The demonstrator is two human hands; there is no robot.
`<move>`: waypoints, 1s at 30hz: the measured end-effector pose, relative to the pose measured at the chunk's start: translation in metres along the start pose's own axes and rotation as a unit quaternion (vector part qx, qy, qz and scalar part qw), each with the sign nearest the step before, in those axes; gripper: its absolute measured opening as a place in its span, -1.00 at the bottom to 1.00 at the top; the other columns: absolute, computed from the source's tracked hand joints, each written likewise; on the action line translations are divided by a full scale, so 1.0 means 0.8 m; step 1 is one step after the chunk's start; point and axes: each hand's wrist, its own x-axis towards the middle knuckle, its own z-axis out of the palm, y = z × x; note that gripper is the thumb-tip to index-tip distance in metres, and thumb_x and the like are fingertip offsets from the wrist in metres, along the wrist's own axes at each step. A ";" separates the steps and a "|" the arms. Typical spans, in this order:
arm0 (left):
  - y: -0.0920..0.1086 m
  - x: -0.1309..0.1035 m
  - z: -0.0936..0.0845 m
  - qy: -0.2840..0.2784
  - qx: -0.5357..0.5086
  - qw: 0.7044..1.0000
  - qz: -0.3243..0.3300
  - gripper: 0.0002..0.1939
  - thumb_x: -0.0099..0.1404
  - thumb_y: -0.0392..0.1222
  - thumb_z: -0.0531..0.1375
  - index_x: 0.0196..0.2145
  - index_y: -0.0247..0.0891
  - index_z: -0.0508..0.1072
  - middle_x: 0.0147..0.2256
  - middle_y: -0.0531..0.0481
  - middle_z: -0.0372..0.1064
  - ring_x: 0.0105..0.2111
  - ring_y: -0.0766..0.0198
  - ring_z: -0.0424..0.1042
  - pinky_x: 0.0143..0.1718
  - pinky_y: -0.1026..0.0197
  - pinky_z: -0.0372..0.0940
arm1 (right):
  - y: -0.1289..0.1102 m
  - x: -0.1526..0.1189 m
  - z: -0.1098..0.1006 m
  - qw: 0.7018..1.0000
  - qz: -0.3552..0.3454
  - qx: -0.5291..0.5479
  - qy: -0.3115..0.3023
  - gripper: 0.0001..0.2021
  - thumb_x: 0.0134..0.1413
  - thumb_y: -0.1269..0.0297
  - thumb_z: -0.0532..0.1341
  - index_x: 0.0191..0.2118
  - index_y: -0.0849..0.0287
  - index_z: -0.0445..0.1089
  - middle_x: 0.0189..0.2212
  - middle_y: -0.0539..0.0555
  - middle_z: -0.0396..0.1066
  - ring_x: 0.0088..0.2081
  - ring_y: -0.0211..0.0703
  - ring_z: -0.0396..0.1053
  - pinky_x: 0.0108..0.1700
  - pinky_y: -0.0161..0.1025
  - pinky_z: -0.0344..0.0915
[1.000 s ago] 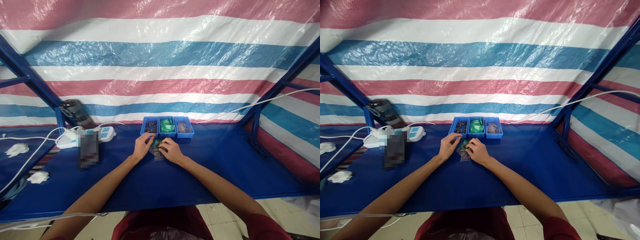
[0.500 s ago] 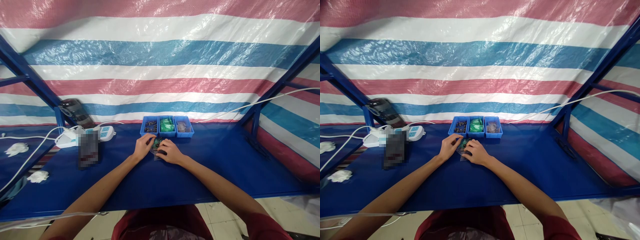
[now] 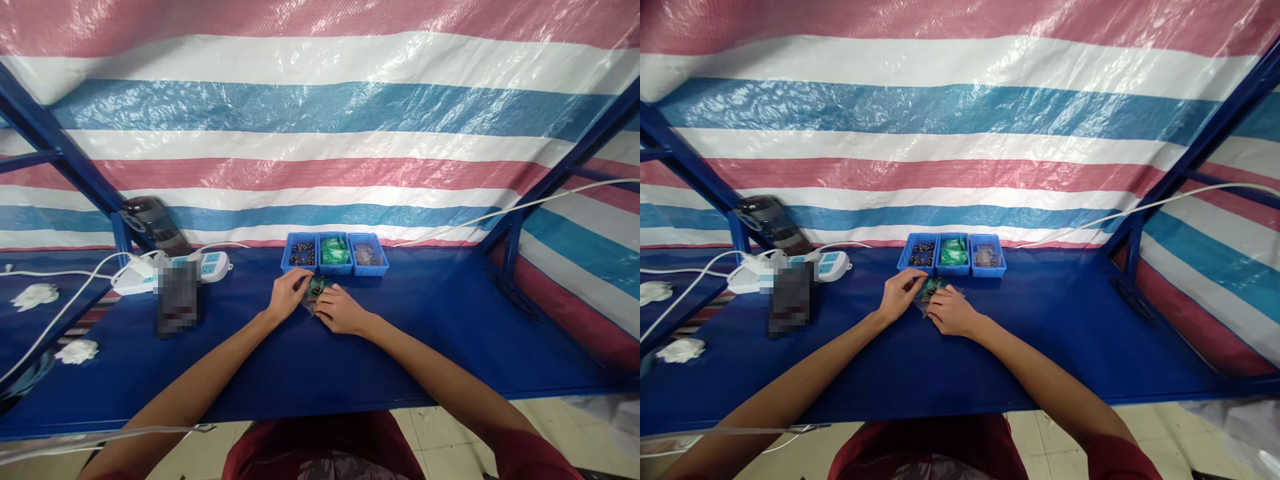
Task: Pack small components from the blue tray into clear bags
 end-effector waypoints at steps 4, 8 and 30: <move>0.008 -0.001 -0.007 -0.005 -0.032 0.999 -0.004 -0.73 0.36 -0.09 0.02 -0.23 -0.25 0.47 -0.30 -0.04 0.45 -0.42 0.33 0.39 -0.33 0.29 0.29 | 0.001 0.000 -0.003 0.992 0.070 0.040 0.099 -0.78 0.25 0.33 0.02 -0.28 0.18 0.41 -0.32 0.13 0.45 -0.28 -0.15 0.33 -0.22 -0.16 0.14; 0.016 -0.004 -0.007 -0.068 -0.066 0.995 0.020 -0.71 0.36 -0.09 0.02 -0.27 -0.27 0.48 -0.34 -0.04 0.46 -0.41 0.32 0.41 -0.34 0.30 0.29 | 0.005 0.001 -0.009 0.961 0.161 0.083 0.209 -0.79 0.25 0.31 0.03 -0.26 0.18 0.40 -0.36 0.10 0.46 -0.34 -0.17 0.35 -0.25 -0.18 0.20; 0.022 -0.010 0.007 -0.083 -0.126 0.987 -0.047 -0.77 0.29 -0.06 0.10 -0.29 -0.29 0.39 -0.53 0.09 0.32 -0.63 0.43 0.23 -0.56 0.36 0.15 | 0.000 0.000 -0.010 0.937 0.193 0.191 0.221 -0.81 0.20 0.23 0.07 -0.27 0.18 0.37 -0.41 0.06 0.34 -0.48 -0.25 0.27 -0.42 -0.29 0.27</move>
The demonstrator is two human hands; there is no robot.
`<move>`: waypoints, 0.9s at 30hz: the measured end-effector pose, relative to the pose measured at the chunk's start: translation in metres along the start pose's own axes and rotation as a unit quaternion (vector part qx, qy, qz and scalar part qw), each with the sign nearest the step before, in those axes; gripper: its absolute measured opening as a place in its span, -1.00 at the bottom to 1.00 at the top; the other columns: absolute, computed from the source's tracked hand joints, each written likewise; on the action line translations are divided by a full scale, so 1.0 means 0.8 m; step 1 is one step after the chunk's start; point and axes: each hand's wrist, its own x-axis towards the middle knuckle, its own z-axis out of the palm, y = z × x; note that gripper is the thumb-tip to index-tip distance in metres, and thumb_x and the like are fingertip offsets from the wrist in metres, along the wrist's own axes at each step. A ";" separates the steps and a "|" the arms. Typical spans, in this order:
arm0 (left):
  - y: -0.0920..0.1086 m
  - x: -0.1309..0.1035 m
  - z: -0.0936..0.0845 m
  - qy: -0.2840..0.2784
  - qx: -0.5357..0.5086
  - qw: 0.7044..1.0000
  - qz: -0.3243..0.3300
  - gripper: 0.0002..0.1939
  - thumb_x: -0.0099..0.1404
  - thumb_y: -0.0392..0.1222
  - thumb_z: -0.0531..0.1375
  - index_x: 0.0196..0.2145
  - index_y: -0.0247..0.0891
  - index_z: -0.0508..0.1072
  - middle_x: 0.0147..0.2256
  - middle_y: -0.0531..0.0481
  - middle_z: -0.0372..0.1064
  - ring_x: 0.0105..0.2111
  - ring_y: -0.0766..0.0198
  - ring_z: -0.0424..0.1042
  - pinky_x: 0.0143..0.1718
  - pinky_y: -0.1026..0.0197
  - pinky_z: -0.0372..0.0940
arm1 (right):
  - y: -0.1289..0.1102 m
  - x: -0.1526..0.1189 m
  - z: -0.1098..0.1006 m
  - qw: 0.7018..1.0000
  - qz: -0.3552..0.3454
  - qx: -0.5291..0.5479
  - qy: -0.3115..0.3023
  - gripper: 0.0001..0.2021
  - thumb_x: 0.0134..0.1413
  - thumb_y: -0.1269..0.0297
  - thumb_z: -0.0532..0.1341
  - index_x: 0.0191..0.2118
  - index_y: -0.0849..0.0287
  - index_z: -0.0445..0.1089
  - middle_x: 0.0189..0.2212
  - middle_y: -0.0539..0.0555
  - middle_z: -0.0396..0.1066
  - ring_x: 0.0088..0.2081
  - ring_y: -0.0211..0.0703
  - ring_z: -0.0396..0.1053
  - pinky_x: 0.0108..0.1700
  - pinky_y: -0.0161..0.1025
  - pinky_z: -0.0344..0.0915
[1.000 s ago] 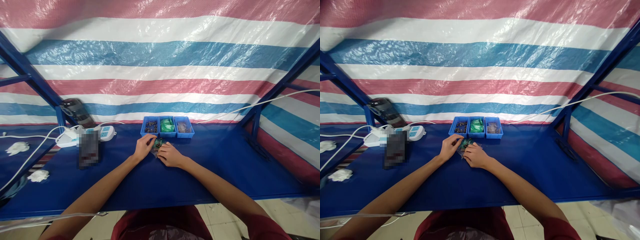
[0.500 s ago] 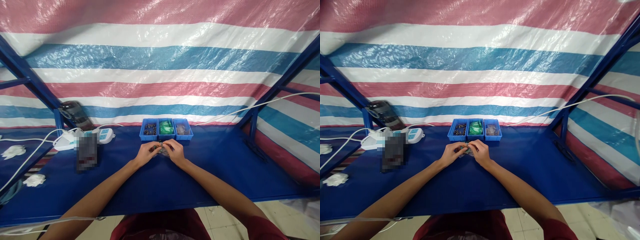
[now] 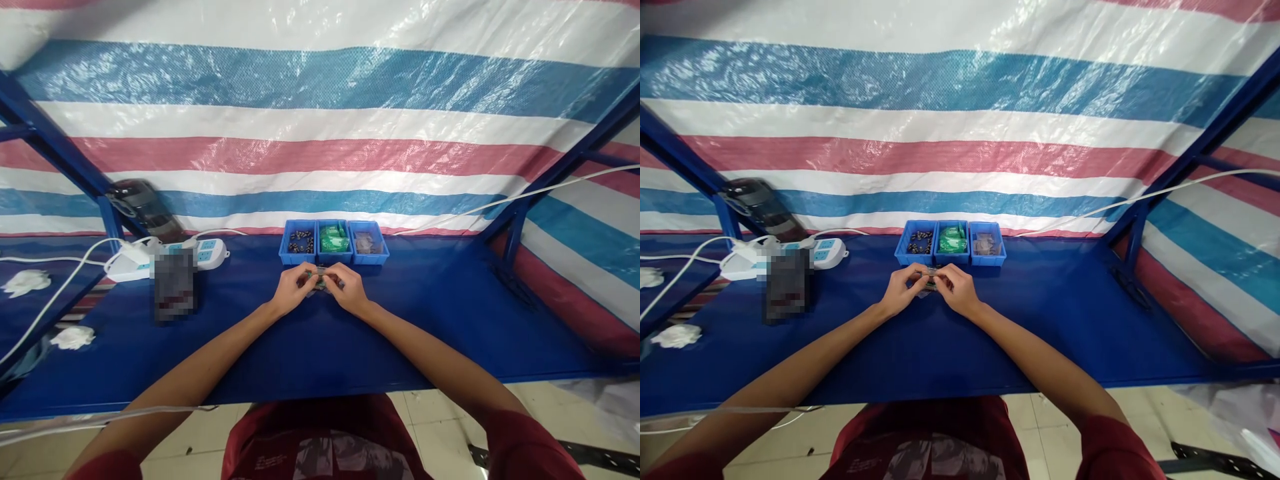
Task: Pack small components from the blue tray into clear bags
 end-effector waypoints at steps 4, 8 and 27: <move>0.001 0.001 0.000 0.006 0.031 0.999 0.021 -0.74 0.32 -0.06 0.07 -0.33 -0.29 0.43 -0.47 0.03 0.38 -0.54 0.38 0.32 -0.47 0.34 0.22 | 0.001 0.001 0.000 1.000 0.002 -0.008 -0.006 -0.82 0.20 0.21 0.06 -0.26 0.17 0.36 -0.41 0.07 0.33 -0.47 -0.24 0.27 -0.41 -0.29 0.27; 0.000 0.001 0.001 0.025 0.044 0.998 0.026 -0.71 0.32 -0.04 0.06 -0.32 -0.29 0.46 -0.42 0.01 0.42 -0.48 0.35 0.37 -0.40 0.33 0.26 | 0.002 0.001 0.000 1.000 0.010 -0.016 -0.007 -0.81 0.20 0.19 0.06 -0.26 0.17 0.34 -0.43 0.05 0.33 -0.45 -0.24 0.28 -0.39 -0.29 0.28; -0.007 -0.001 0.002 0.008 0.058 0.998 0.028 -0.79 0.29 -0.07 0.12 -0.25 -0.25 0.44 -0.39 0.04 0.44 -0.55 0.42 0.33 -0.48 0.37 0.24 | 0.005 -0.001 0.005 1.000 0.017 0.000 -0.009 -0.87 0.18 0.28 0.03 -0.28 0.17 0.28 -0.45 0.00 0.30 -0.49 -0.27 0.24 -0.41 -0.33 0.21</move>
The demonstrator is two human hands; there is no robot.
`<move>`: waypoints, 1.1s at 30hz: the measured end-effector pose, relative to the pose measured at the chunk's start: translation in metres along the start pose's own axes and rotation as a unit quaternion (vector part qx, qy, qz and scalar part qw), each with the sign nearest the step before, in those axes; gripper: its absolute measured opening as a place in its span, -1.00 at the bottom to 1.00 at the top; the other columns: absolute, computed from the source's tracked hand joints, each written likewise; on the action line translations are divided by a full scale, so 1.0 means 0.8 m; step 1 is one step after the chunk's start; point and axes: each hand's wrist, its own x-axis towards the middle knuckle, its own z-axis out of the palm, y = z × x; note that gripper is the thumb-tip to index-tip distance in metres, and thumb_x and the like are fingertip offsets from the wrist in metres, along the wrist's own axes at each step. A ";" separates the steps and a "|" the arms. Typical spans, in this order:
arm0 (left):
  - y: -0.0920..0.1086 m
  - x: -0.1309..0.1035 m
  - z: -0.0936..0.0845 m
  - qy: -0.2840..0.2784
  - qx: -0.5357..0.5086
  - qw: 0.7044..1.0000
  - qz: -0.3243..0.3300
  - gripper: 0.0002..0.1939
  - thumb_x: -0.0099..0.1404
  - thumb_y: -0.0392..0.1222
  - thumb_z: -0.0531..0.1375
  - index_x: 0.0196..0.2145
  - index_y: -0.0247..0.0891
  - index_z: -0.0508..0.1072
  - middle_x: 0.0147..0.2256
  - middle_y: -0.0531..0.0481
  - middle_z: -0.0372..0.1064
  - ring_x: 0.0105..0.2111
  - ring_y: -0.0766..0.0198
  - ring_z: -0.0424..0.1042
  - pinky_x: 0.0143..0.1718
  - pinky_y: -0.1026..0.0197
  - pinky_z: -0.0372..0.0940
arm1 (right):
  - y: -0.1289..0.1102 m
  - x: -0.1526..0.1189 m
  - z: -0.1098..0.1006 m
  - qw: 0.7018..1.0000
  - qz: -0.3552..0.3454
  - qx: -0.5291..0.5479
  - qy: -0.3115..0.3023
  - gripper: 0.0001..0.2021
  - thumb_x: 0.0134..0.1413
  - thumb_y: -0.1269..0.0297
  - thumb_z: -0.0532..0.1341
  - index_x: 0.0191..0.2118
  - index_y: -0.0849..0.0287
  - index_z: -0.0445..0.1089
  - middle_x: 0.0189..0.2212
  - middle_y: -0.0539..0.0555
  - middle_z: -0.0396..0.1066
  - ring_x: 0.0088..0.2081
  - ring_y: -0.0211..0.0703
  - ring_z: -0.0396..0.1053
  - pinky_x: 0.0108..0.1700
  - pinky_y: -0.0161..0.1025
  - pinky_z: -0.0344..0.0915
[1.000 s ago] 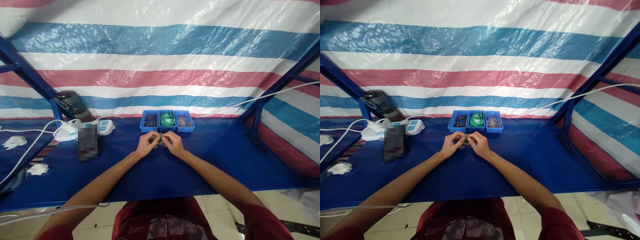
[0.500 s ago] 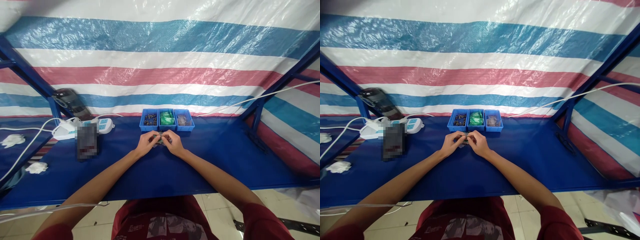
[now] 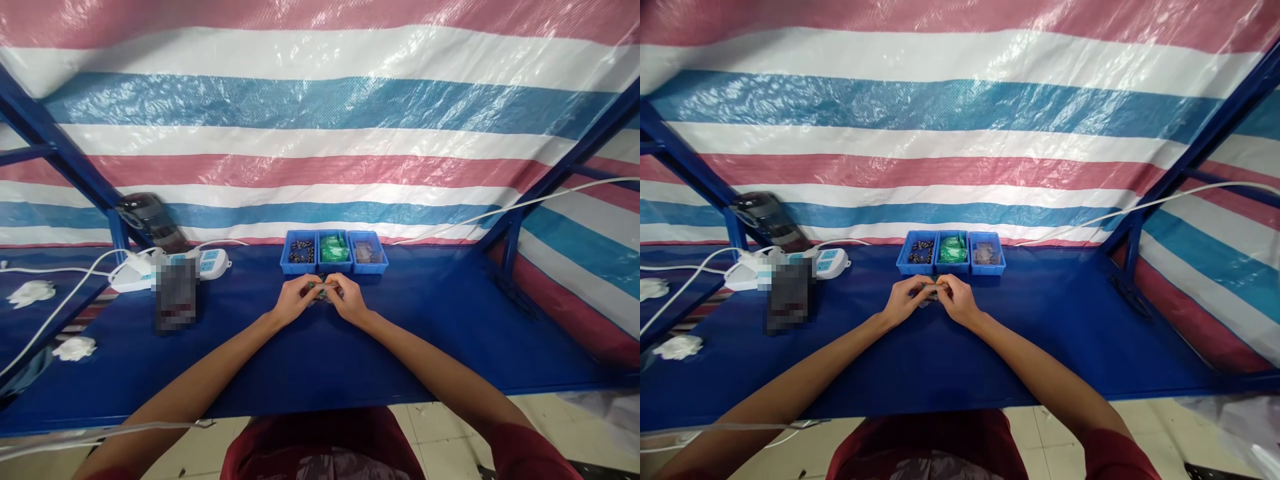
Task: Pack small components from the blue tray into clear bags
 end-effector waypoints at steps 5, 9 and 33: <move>0.002 0.001 -0.001 0.014 -0.006 1.000 0.022 -0.79 0.30 -0.09 0.12 -0.29 -0.27 0.47 -0.40 0.01 0.44 -0.46 0.36 0.38 -0.39 0.35 0.26 | -0.003 0.000 -0.003 1.000 0.006 0.001 0.000 -0.81 0.21 0.22 0.04 -0.28 0.19 0.31 -0.47 0.02 0.32 -0.48 -0.26 0.26 -0.40 -0.32 0.21; 0.004 0.003 -0.002 0.018 0.003 0.998 0.060 -0.75 0.33 -0.11 0.09 -0.37 -0.30 0.47 -0.46 0.00 0.41 -0.46 0.36 0.36 -0.38 0.34 0.25 | -0.004 0.001 -0.002 1.000 -0.006 -0.003 0.013 -0.79 0.22 0.20 0.04 -0.31 0.20 0.33 -0.47 0.03 0.33 -0.47 -0.25 0.26 -0.39 -0.32 0.22; 0.000 0.000 0.000 0.043 -0.029 0.998 0.019 -0.78 0.29 -0.10 0.14 -0.26 -0.28 0.49 -0.32 -0.02 0.49 -0.40 0.32 0.45 -0.33 0.33 0.33 | -0.005 0.002 -0.003 0.999 -0.036 0.010 0.028 -0.80 0.22 0.25 0.06 -0.28 0.19 0.40 -0.46 0.05 0.31 -0.47 -0.26 0.26 -0.41 -0.30 0.24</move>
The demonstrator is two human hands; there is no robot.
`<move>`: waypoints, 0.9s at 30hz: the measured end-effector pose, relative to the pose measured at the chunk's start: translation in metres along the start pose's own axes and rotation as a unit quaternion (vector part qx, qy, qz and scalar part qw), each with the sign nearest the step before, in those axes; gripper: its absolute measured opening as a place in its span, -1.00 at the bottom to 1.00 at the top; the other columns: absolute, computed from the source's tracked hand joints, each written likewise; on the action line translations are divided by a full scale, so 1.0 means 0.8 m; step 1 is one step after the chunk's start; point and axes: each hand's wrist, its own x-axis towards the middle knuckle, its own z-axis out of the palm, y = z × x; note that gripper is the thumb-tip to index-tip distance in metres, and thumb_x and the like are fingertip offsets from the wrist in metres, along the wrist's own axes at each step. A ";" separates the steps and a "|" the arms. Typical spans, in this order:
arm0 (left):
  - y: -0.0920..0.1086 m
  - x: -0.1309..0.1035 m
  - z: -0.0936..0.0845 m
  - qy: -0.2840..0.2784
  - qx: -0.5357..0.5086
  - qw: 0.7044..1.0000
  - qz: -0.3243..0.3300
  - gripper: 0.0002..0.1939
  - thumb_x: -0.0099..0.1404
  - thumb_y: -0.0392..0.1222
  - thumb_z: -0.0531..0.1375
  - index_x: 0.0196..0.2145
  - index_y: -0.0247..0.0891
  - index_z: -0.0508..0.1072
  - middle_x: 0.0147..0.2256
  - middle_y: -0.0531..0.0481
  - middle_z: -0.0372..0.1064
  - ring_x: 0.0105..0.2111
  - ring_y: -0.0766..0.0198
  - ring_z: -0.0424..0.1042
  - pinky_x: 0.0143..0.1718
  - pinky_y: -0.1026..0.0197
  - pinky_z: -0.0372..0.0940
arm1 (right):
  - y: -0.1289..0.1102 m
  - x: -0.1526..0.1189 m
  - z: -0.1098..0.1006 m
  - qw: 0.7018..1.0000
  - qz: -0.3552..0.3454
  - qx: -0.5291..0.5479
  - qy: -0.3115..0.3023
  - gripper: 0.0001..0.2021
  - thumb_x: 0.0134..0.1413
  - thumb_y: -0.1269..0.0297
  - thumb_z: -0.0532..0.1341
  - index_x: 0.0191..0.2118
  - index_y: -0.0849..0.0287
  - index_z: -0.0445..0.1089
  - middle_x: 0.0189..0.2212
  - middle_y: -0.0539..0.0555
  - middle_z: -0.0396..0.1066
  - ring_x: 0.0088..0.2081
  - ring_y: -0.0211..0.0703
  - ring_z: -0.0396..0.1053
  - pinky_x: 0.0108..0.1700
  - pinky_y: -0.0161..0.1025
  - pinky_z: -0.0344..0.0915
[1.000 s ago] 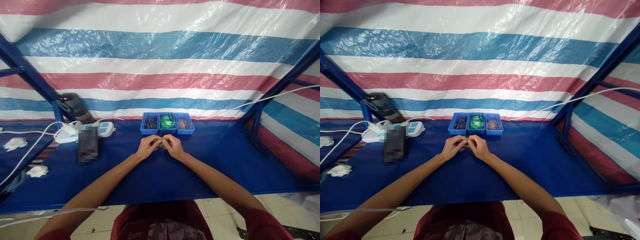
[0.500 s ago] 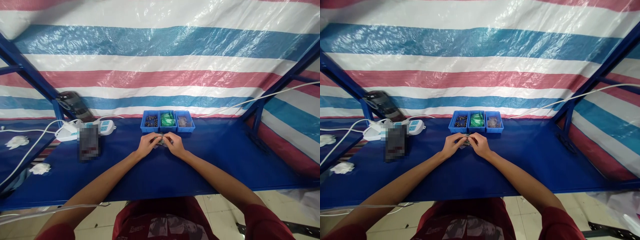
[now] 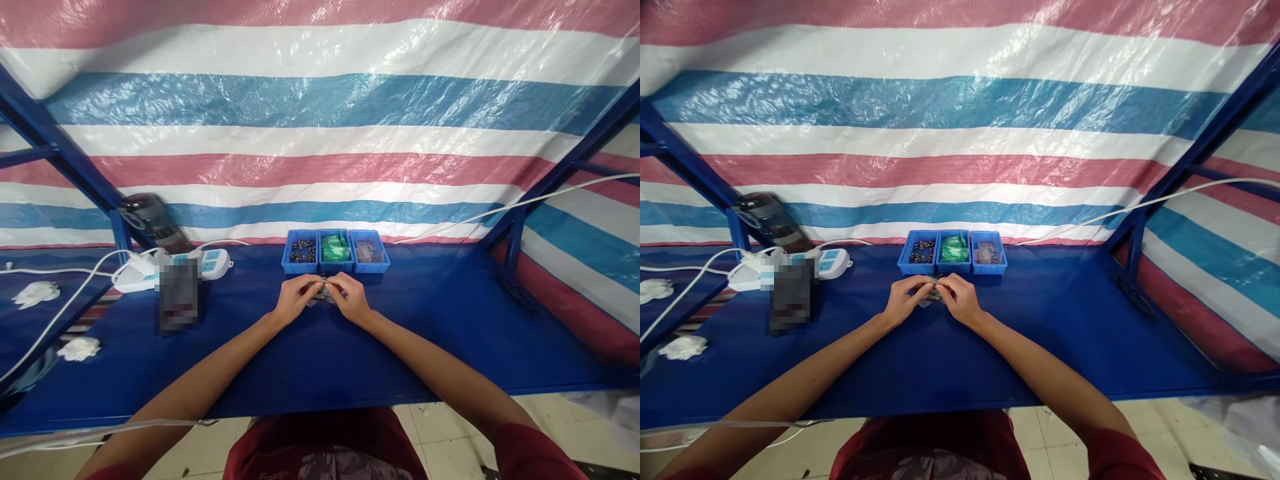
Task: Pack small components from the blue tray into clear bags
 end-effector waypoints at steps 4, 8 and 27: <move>0.000 -0.001 -0.001 -0.006 0.001 1.000 -0.018 -0.78 0.29 -0.09 0.13 -0.29 -0.29 0.47 -0.37 0.01 0.49 -0.45 0.35 0.45 -0.40 0.37 0.32 | 0.002 -0.001 0.002 1.000 -0.010 0.002 -0.001 -0.79 0.22 0.24 0.06 -0.27 0.19 0.41 -0.44 0.07 0.33 -0.45 -0.24 0.28 -0.39 -0.29 0.25; 0.002 0.000 -0.002 -0.001 0.025 1.000 -0.010 -0.78 0.29 -0.08 0.13 -0.35 -0.28 0.46 -0.45 0.04 0.48 -0.49 0.36 0.44 -0.44 0.38 0.29 | 0.003 -0.001 0.002 1.000 -0.008 -0.008 -0.006 -0.78 0.23 0.24 0.05 -0.27 0.19 0.41 -0.47 0.06 0.32 -0.47 -0.24 0.27 -0.41 -0.29 0.23; 0.002 0.000 -0.002 0.006 0.034 0.999 0.021 -0.74 0.29 -0.05 0.14 -0.40 -0.27 0.49 -0.49 0.04 0.48 -0.54 0.37 0.42 -0.45 0.37 0.28 | 0.001 -0.001 -0.001 1.000 0.031 -0.007 -0.002 -0.77 0.23 0.19 0.04 -0.27 0.19 0.37 -0.42 0.07 0.36 -0.45 -0.24 0.30 -0.37 -0.29 0.27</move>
